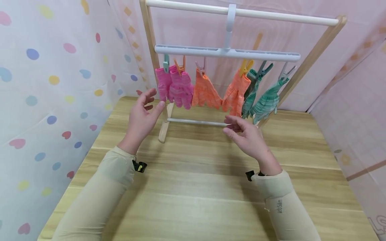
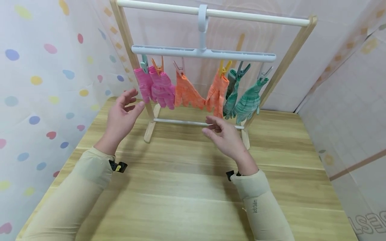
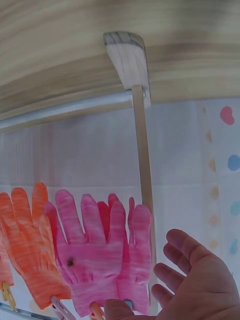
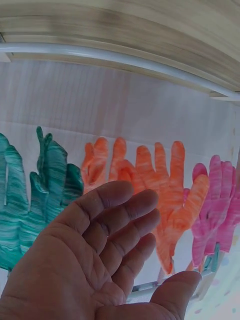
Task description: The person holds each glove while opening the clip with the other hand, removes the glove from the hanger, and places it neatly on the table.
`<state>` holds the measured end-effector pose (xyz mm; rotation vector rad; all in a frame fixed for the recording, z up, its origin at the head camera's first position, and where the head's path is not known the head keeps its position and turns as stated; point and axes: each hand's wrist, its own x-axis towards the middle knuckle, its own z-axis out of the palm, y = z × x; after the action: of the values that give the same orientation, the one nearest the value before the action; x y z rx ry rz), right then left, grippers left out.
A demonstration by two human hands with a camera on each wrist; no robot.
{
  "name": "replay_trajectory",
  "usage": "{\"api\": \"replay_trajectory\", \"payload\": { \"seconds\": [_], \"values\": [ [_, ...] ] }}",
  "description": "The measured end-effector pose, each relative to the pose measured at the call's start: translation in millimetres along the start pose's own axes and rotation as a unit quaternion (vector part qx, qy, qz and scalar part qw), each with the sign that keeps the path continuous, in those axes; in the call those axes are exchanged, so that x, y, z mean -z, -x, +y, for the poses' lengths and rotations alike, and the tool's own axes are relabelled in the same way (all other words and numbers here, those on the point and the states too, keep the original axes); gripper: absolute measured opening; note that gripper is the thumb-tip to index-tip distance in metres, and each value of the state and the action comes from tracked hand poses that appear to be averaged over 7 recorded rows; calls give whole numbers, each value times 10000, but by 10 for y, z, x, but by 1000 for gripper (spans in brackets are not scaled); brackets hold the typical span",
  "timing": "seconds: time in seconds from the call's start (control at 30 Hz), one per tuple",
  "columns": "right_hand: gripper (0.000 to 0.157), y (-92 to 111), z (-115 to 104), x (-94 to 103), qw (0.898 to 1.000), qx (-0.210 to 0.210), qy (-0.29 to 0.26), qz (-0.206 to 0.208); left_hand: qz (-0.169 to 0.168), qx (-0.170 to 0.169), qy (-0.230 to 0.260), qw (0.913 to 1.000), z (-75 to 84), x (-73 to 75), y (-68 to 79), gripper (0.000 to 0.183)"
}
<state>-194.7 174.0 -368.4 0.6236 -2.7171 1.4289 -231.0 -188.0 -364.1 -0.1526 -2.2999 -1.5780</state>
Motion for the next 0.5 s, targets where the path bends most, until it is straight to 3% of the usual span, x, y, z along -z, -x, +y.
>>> {"api": "replay_trajectory", "payload": {
  "seconds": [0.5],
  "values": [
    [52, -77, -94, -72, 9999, 73, 34, -105, 84, -51, -189, 9998, 66, -45, -106, 61]
  ]
}}
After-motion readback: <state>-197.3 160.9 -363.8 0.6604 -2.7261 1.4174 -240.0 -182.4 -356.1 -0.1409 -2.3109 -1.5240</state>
